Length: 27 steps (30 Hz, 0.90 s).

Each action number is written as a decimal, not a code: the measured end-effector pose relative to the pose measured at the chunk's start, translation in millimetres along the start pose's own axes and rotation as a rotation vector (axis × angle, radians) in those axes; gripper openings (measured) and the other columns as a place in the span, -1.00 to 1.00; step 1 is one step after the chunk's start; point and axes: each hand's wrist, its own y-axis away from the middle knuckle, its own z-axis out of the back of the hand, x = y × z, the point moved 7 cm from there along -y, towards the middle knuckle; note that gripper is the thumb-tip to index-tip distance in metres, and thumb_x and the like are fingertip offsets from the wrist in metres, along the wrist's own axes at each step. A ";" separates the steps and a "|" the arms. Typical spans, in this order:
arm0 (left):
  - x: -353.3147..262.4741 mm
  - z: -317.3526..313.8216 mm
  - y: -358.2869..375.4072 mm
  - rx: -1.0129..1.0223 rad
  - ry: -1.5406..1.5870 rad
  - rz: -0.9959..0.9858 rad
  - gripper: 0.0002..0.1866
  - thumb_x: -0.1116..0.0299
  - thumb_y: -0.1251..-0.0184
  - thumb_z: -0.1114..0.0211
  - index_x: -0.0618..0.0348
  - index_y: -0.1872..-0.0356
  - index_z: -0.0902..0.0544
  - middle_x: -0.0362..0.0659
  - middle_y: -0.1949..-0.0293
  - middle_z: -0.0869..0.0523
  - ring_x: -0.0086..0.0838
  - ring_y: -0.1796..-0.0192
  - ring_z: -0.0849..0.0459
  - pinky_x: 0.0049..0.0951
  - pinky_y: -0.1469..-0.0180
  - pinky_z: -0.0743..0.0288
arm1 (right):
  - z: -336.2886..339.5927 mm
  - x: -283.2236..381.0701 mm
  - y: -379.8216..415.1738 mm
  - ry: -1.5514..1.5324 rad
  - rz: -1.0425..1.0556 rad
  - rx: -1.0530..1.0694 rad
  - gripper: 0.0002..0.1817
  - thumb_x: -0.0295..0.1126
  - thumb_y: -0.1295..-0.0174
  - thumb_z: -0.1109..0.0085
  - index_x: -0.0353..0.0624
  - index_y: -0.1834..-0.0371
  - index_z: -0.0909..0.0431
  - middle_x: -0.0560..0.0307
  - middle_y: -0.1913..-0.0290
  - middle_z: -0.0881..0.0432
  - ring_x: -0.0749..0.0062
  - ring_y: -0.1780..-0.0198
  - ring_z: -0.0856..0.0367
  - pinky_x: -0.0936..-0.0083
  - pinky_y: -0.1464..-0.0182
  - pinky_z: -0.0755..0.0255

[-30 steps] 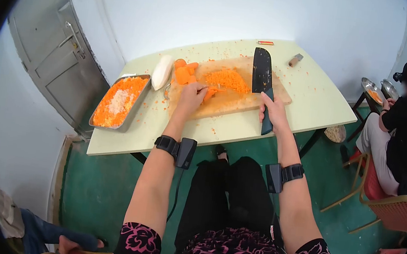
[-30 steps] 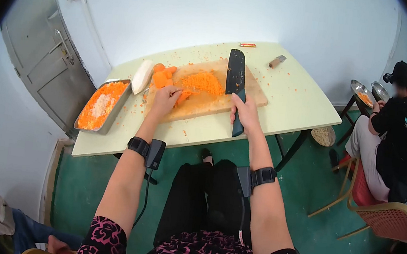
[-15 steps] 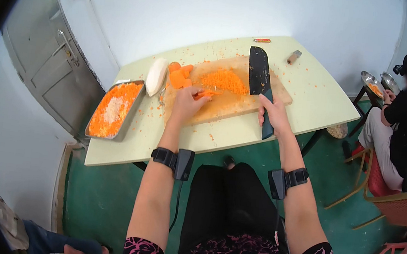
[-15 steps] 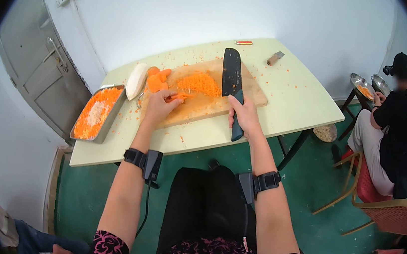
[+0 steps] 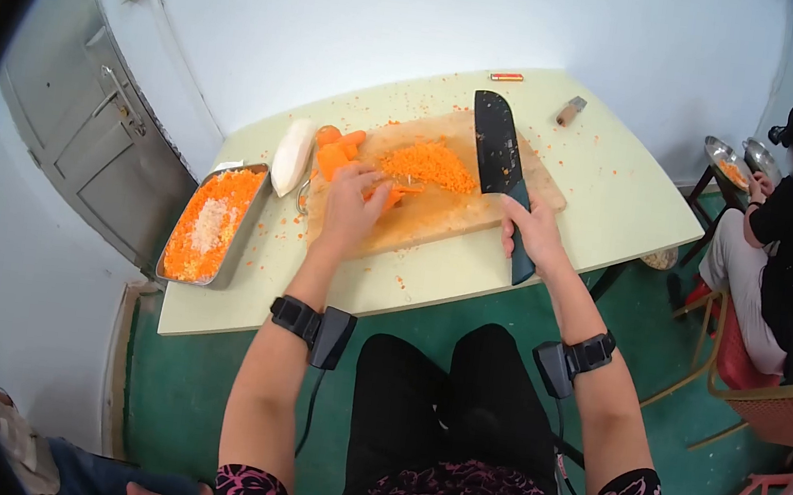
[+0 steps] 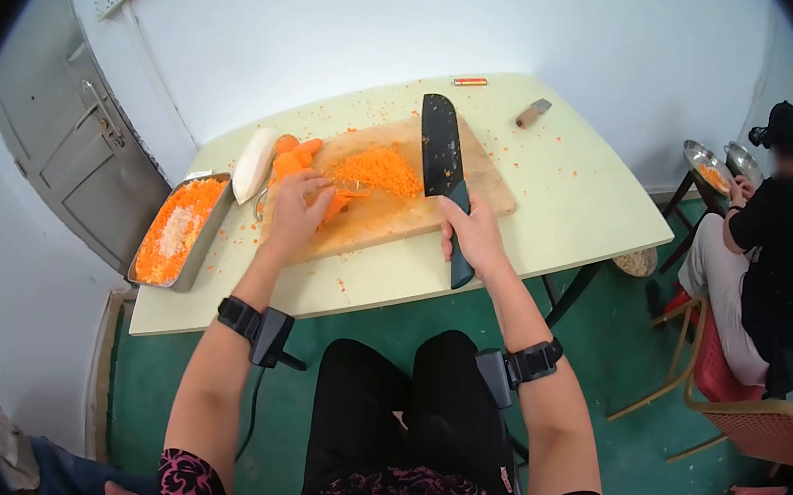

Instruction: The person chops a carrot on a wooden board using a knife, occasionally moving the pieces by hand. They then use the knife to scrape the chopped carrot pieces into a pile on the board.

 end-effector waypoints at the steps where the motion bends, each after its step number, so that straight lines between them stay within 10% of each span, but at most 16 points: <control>1: -1.9 0.5 -6.9 0.010 -0.017 -0.043 -0.78 0.33 -0.06 -0.32 0.30 0.36 -0.70 -0.01 0.25 -0.65 -0.17 0.10 -0.54 -0.31 0.05 -0.43 | 1.5 -2.1 -0.4 -0.028 -0.004 -0.008 -0.80 -0.30 -0.29 -0.05 -0.18 0.24 -0.32 0.25 0.63 -0.37 0.57 0.75 -0.35 0.58 0.71 -0.29; 11: -20.5 -71.1 -48.4 0.617 -0.488 -0.108 -0.92 0.43 0.08 -0.28 0.14 0.50 -0.69 -0.15 0.19 -0.60 -0.28 0.00 -0.46 -0.34 -0.12 -0.27 | 2.0 1.8 6.6 -0.144 -0.007 0.002 -0.80 -0.30 -0.28 -0.06 -0.19 0.24 -0.32 0.26 0.64 -0.37 0.58 0.75 -0.35 0.58 0.72 -0.28; 27: 31.3 -12.6 -40.6 0.614 0.000 0.328 -0.87 0.45 -0.05 -0.29 0.27 0.37 -0.69 -0.14 0.45 -0.70 -0.53 0.36 -0.63 -0.54 0.27 -0.48 | 1.4 1.8 5.6 -0.072 -0.034 0.012 -0.78 -0.28 -0.27 -0.08 -0.19 0.29 -0.33 0.27 0.65 -0.38 0.61 0.75 -0.35 0.60 0.72 -0.28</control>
